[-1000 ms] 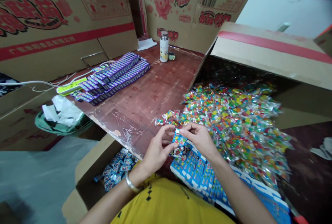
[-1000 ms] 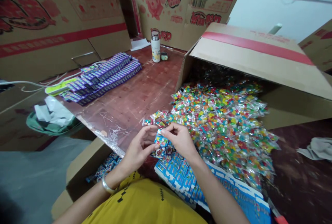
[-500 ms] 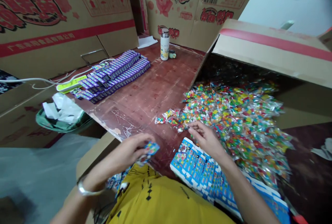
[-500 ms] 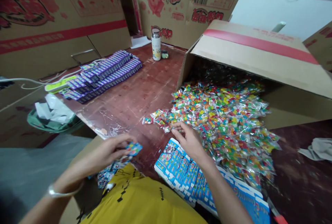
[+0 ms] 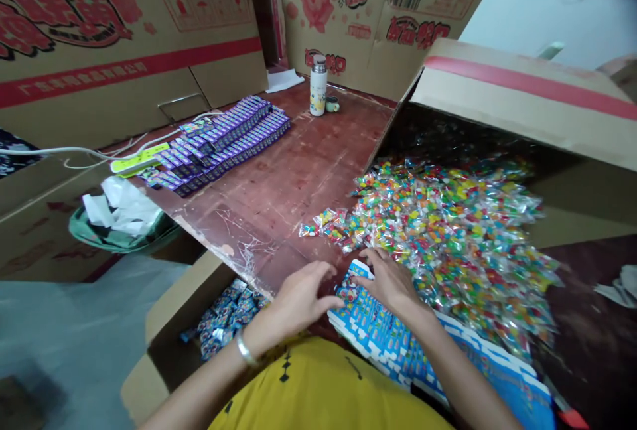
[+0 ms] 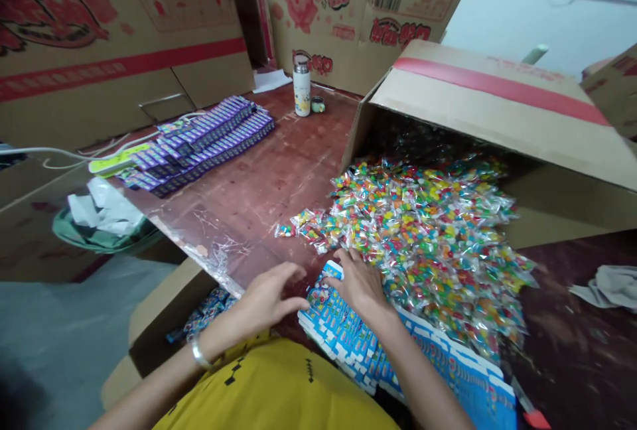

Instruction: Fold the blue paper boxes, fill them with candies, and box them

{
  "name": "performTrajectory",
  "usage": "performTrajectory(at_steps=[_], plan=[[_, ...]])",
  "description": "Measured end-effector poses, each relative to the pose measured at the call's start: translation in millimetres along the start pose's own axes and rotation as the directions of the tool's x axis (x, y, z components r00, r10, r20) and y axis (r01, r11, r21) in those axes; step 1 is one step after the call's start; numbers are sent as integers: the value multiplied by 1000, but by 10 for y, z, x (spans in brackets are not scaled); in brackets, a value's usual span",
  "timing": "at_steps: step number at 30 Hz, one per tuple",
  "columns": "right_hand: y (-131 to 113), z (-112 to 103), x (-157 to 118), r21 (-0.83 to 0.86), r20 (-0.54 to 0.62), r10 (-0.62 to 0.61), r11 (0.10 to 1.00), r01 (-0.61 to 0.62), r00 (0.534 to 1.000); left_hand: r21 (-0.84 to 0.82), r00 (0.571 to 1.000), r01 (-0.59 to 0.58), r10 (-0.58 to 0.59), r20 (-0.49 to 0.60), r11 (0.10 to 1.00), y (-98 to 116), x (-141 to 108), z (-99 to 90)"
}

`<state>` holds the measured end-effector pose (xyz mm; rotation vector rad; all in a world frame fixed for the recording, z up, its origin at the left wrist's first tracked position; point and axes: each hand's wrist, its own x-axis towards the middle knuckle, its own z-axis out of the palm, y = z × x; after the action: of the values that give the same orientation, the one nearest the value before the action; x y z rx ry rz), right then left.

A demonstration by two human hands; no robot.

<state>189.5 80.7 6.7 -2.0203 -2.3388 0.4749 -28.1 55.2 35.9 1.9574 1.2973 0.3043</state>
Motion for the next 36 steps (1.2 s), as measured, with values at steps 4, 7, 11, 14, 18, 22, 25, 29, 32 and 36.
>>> performTrajectory(at_steps=[4,7,11,14,18,22,25,29,32,36], plan=[[35,-17,-64,-14,-40,24,1000,-25,999,152,1000,-15,18,-19,988,132,181,367],[27,0,-114,-8,-33,27,1000,-27,999,164,1000,30,-28,-10,986,114,234,435],[-46,79,-116,-32,-35,30,999,-31,999,156,998,56,-58,3,986,74,240,405],[-84,126,-78,-25,-74,61,998,-63,995,157,998,67,-67,-4,985,75,232,411],[-65,116,-49,-42,-73,72,996,-75,995,160,996,85,-85,-6,983,71,236,431],[-80,87,-54,-34,-67,74,997,-76,995,181,997,74,-76,4,981,57,255,429],[-139,76,-30,-74,-86,124,989,-131,989,193,998,67,-69,3,979,55,258,435],[-144,50,47,-44,-78,149,987,-153,986,172,996,84,-82,-22,982,62,238,448],[-55,29,81,184,-131,109,979,-84,985,156,995,95,-87,-57,983,72,200,454],[29,-1,65,658,-154,127,753,6,980,112,990,47,-31,-140,993,104,144,449]])
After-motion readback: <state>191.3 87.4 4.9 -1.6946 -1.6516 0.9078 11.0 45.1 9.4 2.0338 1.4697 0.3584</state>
